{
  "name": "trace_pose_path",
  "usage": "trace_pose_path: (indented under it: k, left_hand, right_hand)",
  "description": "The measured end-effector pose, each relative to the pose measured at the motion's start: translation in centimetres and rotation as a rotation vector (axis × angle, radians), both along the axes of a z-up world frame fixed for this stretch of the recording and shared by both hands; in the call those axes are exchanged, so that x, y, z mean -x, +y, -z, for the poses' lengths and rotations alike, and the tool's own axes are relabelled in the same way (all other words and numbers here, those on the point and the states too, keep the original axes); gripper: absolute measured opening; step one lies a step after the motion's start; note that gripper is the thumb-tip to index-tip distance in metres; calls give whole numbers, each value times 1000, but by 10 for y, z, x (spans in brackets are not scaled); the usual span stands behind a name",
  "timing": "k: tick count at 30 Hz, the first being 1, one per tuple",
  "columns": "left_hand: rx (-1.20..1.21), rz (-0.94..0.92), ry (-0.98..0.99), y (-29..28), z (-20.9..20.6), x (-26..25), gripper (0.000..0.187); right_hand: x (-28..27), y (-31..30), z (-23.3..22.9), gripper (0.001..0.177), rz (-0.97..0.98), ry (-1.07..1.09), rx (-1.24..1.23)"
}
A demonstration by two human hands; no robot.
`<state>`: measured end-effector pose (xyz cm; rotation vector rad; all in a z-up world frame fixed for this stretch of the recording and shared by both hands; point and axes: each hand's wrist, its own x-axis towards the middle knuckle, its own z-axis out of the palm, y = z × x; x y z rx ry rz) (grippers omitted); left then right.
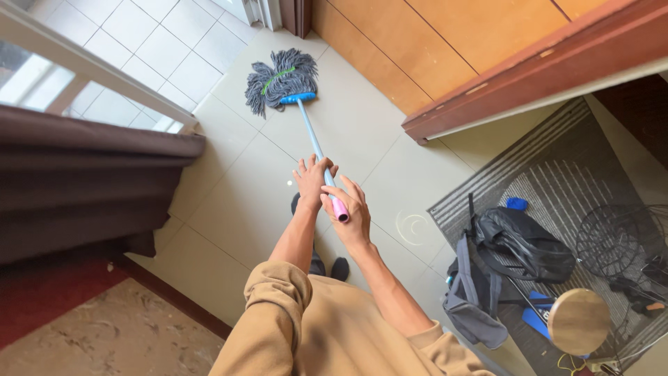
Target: The person mops the tiled floor of a balcony and the area near the doorway using a mop.
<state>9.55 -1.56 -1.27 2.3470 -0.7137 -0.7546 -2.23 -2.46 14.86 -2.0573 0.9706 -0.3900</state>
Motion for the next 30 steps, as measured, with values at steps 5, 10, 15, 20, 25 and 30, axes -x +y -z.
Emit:
trace_pose_path:
  k: [5, 10, 15, 20, 25, 30]
  left_hand:
    - [16, 16, 12, -25, 0, -47, 25]
    - [29, 40, 3, -48, 0, -88, 21]
    - [25, 48, -52, -67, 2, -122, 21]
    - [-2, 52, -42, -79, 16, -144, 20]
    - [-9, 70, -78, -90, 29, -161, 20]
    - [20, 108, -103, -102, 34, -180, 23]
  right_hand:
    - [-46, -26, 1, 26, 11, 18, -21]
    - [-88, -48, 5, 27, 39, 48, -32]
    - [-122, -62, 10, 27, 40, 46, -16]
    - [-142, -71, 21, 29, 44, 88, -7]
    - [-158, -83, 27, 28, 30, 65, 4]
    - [-176, -96, 20, 25, 17, 8, 82]
